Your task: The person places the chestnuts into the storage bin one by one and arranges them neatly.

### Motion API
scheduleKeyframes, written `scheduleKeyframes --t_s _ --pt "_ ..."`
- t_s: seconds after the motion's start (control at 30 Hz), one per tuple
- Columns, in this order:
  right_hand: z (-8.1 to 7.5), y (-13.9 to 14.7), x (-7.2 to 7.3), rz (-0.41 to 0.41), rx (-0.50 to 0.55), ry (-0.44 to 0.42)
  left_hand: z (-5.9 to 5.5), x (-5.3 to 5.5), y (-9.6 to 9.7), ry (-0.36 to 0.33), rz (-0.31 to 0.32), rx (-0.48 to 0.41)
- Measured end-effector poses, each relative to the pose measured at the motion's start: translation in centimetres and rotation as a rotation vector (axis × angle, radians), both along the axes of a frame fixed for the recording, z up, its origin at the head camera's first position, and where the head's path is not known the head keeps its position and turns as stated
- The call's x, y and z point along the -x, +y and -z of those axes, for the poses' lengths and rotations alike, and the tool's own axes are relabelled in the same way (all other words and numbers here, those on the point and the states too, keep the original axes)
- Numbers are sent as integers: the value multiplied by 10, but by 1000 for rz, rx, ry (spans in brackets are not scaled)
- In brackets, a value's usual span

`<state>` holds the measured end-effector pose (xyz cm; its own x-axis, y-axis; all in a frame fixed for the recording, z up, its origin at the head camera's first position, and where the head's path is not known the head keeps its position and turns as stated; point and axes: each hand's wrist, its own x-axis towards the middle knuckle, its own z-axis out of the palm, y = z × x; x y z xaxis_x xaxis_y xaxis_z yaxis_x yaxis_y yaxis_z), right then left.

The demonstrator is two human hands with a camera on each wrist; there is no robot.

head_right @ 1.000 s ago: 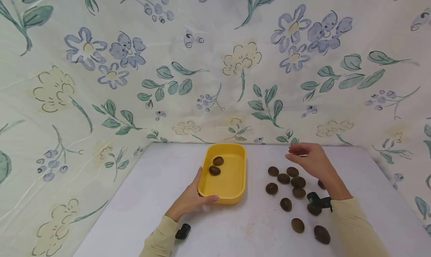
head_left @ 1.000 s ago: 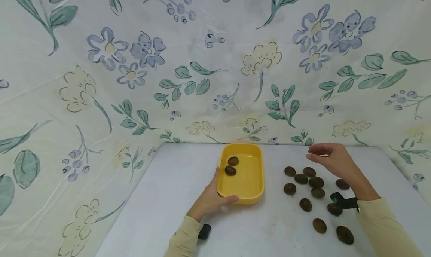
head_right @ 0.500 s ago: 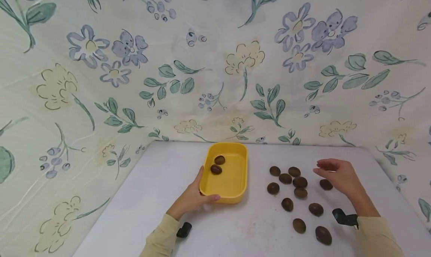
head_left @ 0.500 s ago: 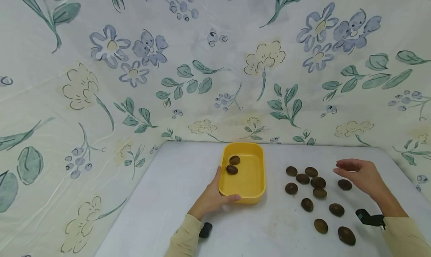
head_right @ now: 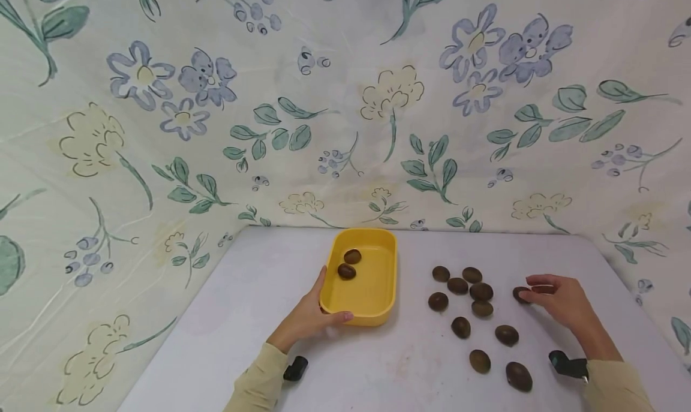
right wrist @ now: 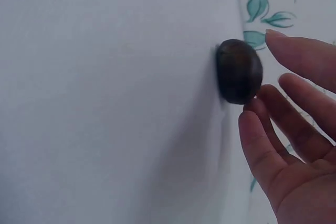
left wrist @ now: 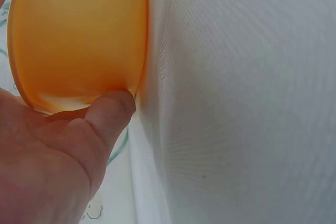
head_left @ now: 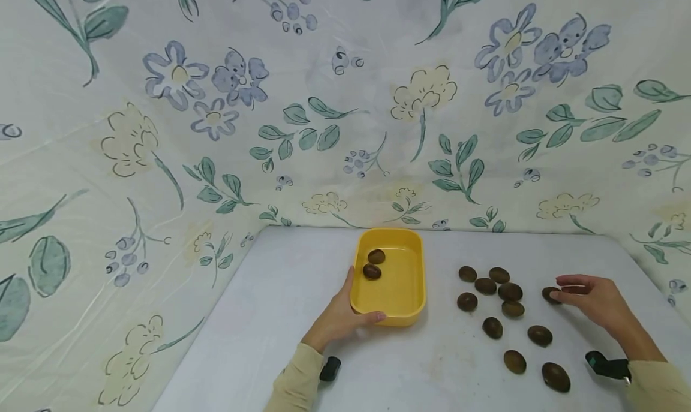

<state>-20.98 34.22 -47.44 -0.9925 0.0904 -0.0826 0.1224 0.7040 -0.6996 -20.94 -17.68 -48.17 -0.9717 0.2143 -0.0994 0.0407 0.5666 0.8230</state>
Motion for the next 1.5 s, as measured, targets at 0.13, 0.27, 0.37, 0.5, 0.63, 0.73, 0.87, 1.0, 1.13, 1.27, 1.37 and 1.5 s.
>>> scheduleKeyframes --t_s 0.13,0.27,0.37,0.5,0.63,0.73,0.87,1.0,1.13,1.27,1.37,1.5 --pt "4 2 0 -8 18 -36 -1 0 0 -1 0 7" --pt "8 2 1 -12 8 -22 -2 -1 1 -5 -2 9" --pt "10 1 2 -5 -2 -11 -2 -1 1 -10 -3 7" --pt "11 0 5 -3 -5 -27 -1 -1 1 -14 -2 7" --pt "11 -1 6 -4 -25 -19 -2 0 0 -11 0 9" --pt "11 -2 6 -8 -47 1 -2 -1 0 -8 -2 11" --pt "10 -3 6 -8 -59 8 -1 -1 0 -6 -2 9" --pt "10 -3 5 3 -52 2 -2 -2 1 -4 2 4" --pt "8 -4 5 11 -42 -16 -3 -2 1 -4 1 7" --pt "3 -5 4 1 -36 -11 -3 -2 1 -11 -4 8" --pt "-1 -9 3 -17 -36 8 -4 -3 1 -14 -4 4" --pt "-9 -17 3 -32 -29 18 -4 -4 1 -15 -2 0"
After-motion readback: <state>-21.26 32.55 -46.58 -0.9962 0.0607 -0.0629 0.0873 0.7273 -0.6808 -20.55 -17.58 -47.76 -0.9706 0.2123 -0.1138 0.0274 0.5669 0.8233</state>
